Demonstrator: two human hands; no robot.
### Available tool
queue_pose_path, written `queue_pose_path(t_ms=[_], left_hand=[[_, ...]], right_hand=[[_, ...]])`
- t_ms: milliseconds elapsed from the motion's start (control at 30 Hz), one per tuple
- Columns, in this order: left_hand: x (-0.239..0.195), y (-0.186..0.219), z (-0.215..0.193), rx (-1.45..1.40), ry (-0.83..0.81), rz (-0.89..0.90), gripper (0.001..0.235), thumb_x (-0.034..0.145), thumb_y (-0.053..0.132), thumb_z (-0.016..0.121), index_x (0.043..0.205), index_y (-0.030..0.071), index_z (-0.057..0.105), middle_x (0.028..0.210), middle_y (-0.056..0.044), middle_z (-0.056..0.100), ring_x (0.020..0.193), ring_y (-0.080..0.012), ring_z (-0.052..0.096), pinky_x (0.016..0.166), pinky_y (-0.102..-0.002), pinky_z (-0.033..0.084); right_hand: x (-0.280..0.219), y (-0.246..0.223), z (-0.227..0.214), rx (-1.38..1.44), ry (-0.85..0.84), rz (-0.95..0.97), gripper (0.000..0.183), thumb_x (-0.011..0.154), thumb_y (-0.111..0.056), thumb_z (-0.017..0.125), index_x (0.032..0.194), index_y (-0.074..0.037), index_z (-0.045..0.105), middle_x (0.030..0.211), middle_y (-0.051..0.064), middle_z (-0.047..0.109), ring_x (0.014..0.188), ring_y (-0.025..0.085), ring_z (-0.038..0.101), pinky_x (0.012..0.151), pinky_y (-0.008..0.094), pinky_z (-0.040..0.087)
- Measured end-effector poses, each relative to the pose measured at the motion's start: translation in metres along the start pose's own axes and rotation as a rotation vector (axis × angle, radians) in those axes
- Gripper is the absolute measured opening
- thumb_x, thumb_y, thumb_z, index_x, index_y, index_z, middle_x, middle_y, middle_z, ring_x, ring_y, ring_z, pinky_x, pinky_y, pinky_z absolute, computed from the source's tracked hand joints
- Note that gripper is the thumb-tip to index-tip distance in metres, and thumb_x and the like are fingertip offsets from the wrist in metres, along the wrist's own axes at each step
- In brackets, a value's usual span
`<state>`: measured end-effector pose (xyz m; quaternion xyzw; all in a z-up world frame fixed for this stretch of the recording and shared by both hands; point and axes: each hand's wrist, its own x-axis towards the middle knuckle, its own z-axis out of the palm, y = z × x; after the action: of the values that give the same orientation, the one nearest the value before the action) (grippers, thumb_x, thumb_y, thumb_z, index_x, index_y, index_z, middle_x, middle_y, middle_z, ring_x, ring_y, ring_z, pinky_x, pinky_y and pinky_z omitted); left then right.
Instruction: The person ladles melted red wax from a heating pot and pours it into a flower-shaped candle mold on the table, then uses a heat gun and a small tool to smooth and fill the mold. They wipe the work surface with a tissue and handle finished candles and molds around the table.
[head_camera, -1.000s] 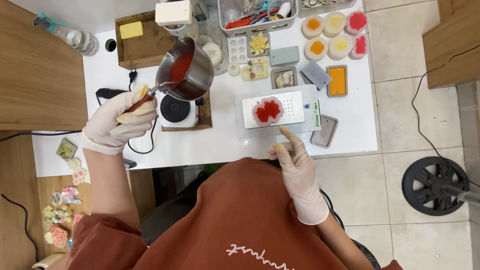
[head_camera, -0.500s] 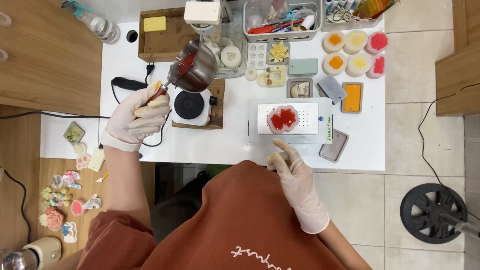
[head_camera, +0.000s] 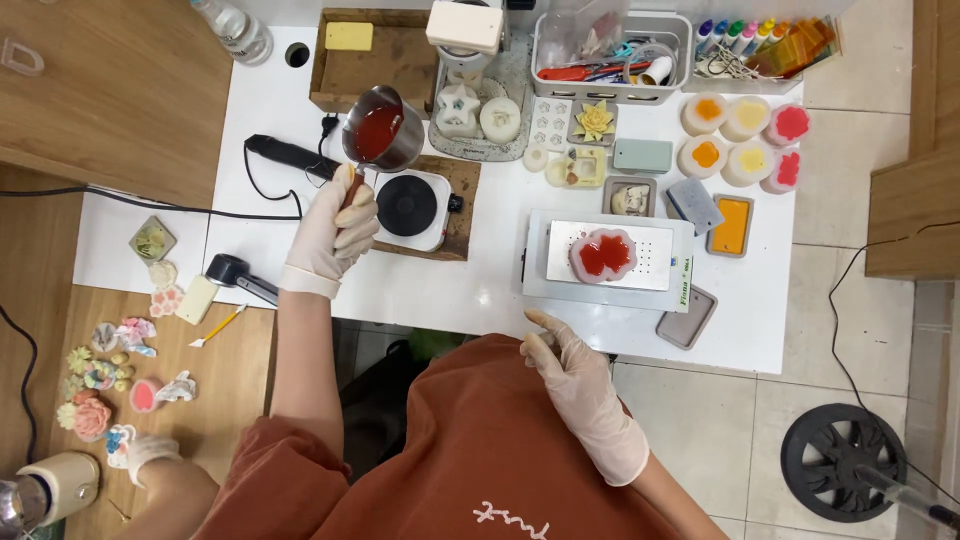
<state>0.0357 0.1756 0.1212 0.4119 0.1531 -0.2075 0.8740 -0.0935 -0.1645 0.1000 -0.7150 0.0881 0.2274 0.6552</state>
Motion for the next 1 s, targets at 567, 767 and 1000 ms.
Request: queue_pose_path(t_ms=[567,767,1000], left_hand=[[0.041,-0.156,-0.055,0.196,0.538,0.206,0.052,0.107,0.055,0.038,0.077,0.013,0.046,0.056,0.003,0.036,0.046,-0.0101,0.033,0.042,-0.028,0.031],[0.048,-0.173,-0.075,0.208,0.511,0.205,0.051,0.106,0.055,0.041,0.079,0.012,0.047,0.062,0.003,0.042,0.05,-0.0088,0.036,0.045,-0.026,0.031],[0.048,-0.177,-0.085,0.24,0.474,0.184,0.051,0.106,0.058,0.041,0.086,0.011,0.048,0.064,0.001,0.045,0.052,-0.0096,0.04,0.047,-0.026,0.036]], right_hand=[[0.001,-0.022,0.051,-0.494,0.085,0.032,0.038,0.092,-0.022,0.071,0.129,-0.015,0.067,0.086,0.007,0.073,0.07,0.014,0.067,0.069,0.028,0.055],[0.001,-0.015,0.064,-0.448,0.248,0.099,0.04,0.092,-0.021,0.071,0.131,-0.015,0.067,0.081,0.006,0.07,0.066,0.016,0.062,0.066,0.029,0.054],[0.0,-0.019,0.067,-0.385,0.29,0.112,0.04,0.092,-0.019,0.071,0.13,-0.014,0.067,0.08,0.005,0.07,0.066,0.015,0.064,0.065,0.03,0.054]])
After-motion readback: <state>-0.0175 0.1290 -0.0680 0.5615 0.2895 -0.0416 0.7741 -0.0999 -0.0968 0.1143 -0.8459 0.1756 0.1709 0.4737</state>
